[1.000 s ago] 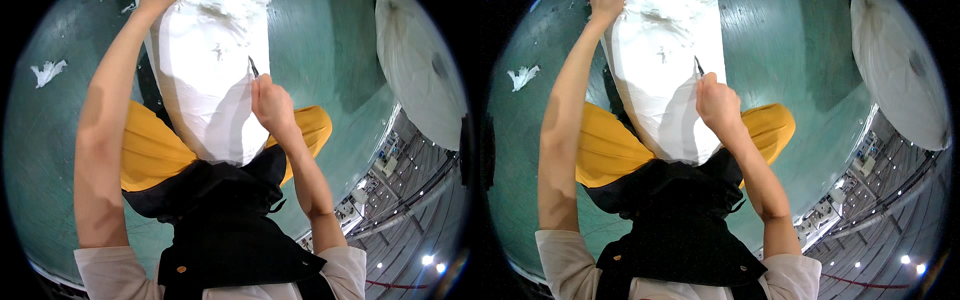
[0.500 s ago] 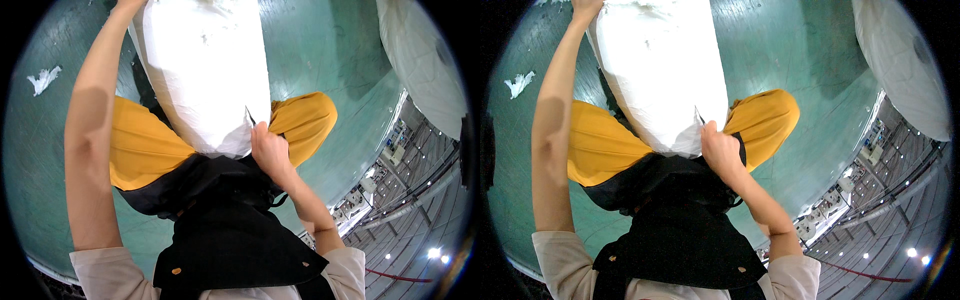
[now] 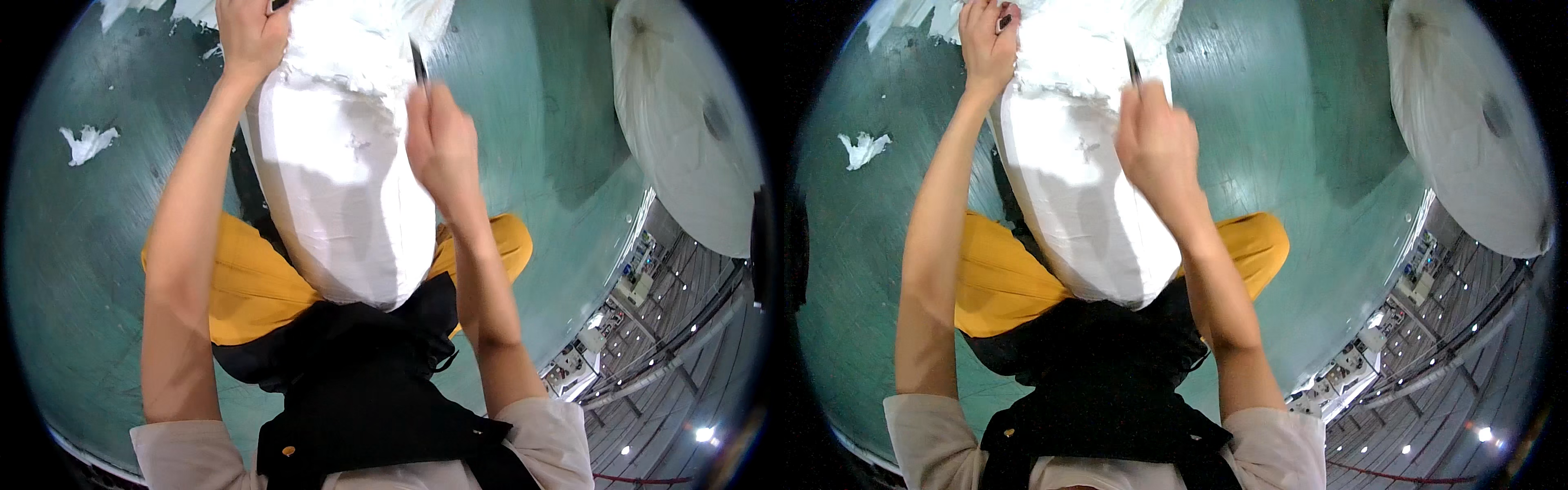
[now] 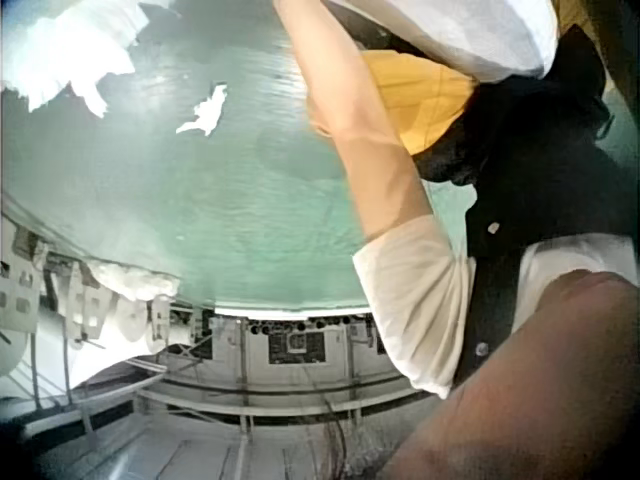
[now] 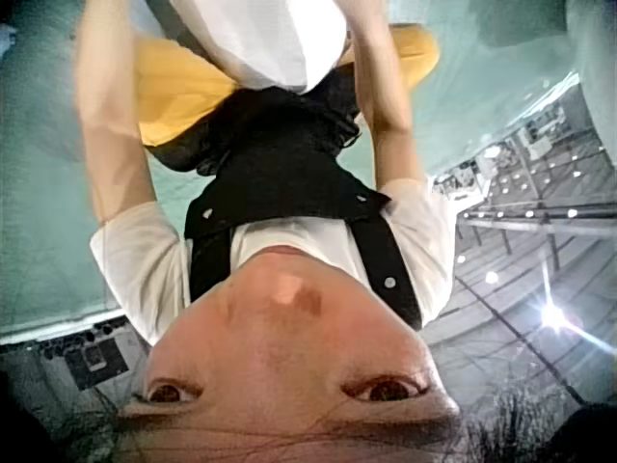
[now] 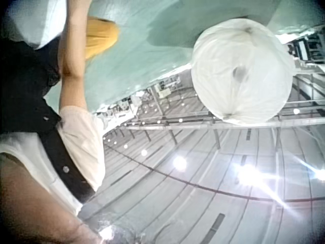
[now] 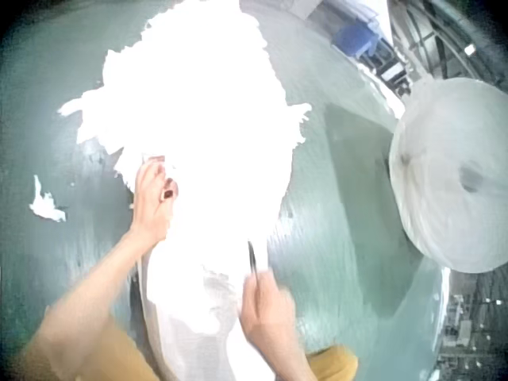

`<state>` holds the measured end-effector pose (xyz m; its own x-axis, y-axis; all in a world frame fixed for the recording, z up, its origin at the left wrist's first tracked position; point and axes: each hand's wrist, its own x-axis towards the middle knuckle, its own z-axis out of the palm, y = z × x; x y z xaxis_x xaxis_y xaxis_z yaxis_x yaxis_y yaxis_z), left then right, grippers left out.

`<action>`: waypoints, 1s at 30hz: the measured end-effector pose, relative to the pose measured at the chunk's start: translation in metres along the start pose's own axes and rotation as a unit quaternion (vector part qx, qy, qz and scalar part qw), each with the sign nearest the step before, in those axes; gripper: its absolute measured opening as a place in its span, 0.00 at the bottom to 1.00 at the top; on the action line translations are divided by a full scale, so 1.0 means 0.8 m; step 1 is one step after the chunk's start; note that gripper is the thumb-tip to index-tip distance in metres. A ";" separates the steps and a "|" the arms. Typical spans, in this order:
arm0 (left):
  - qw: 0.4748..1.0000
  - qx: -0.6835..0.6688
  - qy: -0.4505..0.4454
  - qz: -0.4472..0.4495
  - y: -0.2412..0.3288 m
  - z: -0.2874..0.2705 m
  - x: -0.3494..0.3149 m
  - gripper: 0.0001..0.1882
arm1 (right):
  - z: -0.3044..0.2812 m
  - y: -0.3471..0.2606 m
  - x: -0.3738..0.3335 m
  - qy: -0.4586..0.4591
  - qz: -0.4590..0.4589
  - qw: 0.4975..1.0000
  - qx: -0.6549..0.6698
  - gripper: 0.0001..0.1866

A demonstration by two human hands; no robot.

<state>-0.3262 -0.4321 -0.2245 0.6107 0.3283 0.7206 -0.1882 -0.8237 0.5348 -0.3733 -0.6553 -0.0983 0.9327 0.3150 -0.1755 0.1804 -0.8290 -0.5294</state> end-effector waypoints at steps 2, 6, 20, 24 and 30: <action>0.998 -0.049 -0.020 -0.015 0.005 -0.001 0.004 0.04 | 0.024 -0.005 0.085 0.031 -0.043 0.995 -0.083 0.15; 0.998 -0.066 -0.012 -0.019 0.003 -0.007 0.011 0.04 | 0.045 -0.009 0.177 0.031 -0.073 0.987 -0.142 0.17; 0.998 -0.051 -0.022 -0.012 0.004 -0.004 0.005 0.06 | 0.033 0.013 0.128 -0.047 -0.053 0.972 -0.226 0.18; 0.998 -0.054 -0.015 -0.018 0.014 0.002 0.007 0.06 | 0.028 0.019 0.097 -0.054 -0.029 0.978 -0.198 0.17; 0.999 -0.028 -0.013 -0.012 0.010 -0.001 0.004 0.08 | 0.029 0.014 0.056 -0.075 0.016 0.975 -0.206 0.15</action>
<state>-0.3267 -0.4373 -0.2174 0.6352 0.3350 0.6959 -0.2157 -0.7882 0.5764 -0.3370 -0.6399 -0.1311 0.8893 0.3240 -0.3227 0.2908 -0.9453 -0.1477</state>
